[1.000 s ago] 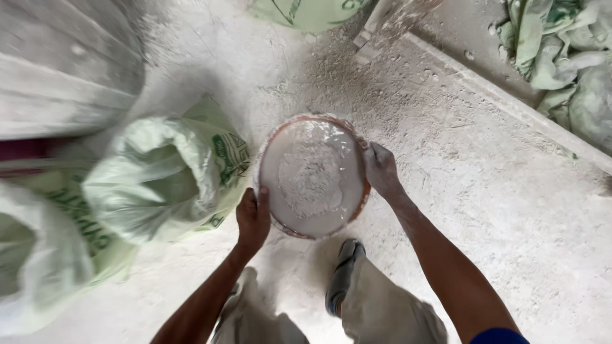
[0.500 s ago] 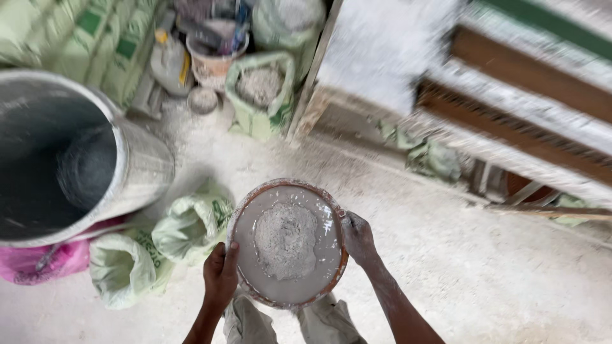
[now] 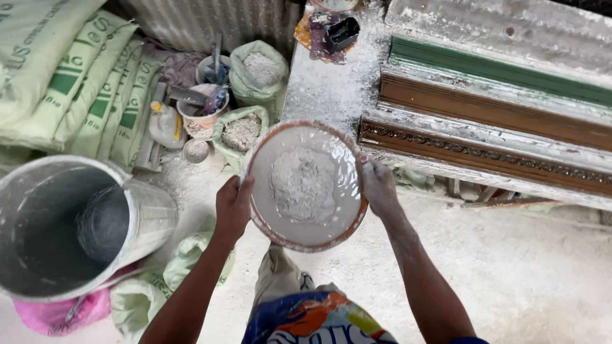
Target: The person scoops gypsum powder by hand from a sack into a bowl of water, then mixes it with their hand into a white slurry. They dip a foam block into the slurry and spread the plaster over decorative wooden moldings laid on the workbench.
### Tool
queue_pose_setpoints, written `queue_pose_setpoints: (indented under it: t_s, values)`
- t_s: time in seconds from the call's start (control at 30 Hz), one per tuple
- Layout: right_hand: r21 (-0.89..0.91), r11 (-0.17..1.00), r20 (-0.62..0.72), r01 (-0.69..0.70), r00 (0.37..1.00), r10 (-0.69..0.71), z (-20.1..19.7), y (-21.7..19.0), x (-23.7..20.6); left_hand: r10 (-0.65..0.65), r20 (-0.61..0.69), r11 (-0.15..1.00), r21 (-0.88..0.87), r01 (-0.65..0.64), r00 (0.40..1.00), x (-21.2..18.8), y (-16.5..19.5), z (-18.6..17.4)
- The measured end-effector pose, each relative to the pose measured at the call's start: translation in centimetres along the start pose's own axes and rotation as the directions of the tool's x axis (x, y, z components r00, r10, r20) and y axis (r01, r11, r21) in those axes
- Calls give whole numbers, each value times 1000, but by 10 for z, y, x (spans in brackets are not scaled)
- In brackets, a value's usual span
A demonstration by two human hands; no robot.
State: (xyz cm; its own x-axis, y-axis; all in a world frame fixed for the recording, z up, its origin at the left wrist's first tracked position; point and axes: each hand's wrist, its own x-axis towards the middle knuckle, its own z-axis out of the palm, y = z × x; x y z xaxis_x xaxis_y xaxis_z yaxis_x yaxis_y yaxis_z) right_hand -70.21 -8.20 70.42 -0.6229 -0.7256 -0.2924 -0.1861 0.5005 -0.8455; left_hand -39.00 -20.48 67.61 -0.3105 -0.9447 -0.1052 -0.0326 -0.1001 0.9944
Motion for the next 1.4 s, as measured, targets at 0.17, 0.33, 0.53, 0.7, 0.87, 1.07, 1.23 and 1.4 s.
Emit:
queue_pose_setpoints:
  t_s: [0.17,0.33,0.53,0.7,0.87,1.07,1.23,1.4]
  values:
    - [271,963,-25,13,1000,-6,0,-10,56,8,140,999,-32,-3,990,91,-1,22]
    - [290,957,-137,12,990,29,14,-12,127,68,257,992,83,-92,964,186,-2,41]
    - [226,956,-200,-185,952,231,28,-4,200,73,287,992,81,-100,955,275,-22,65]
    - [263,963,-220,63,975,-4,37,-5,228,76,312,997,5,-81,947,315,-37,74]
    - [305,951,-176,53,984,2,35,8,249,83,307,990,85,-115,948,329,-38,75]
    - [228,970,-119,79,992,-53,25,28,258,-18,353,998,70,-7,935,329,-28,70]
    - [-63,997,-18,-43,999,42,-15,8,247,2,304,997,74,-26,953,328,-32,59]
    - [-658,687,-31,308,900,-434,-25,-33,223,-49,-71,975,214,63,996,325,-48,49]
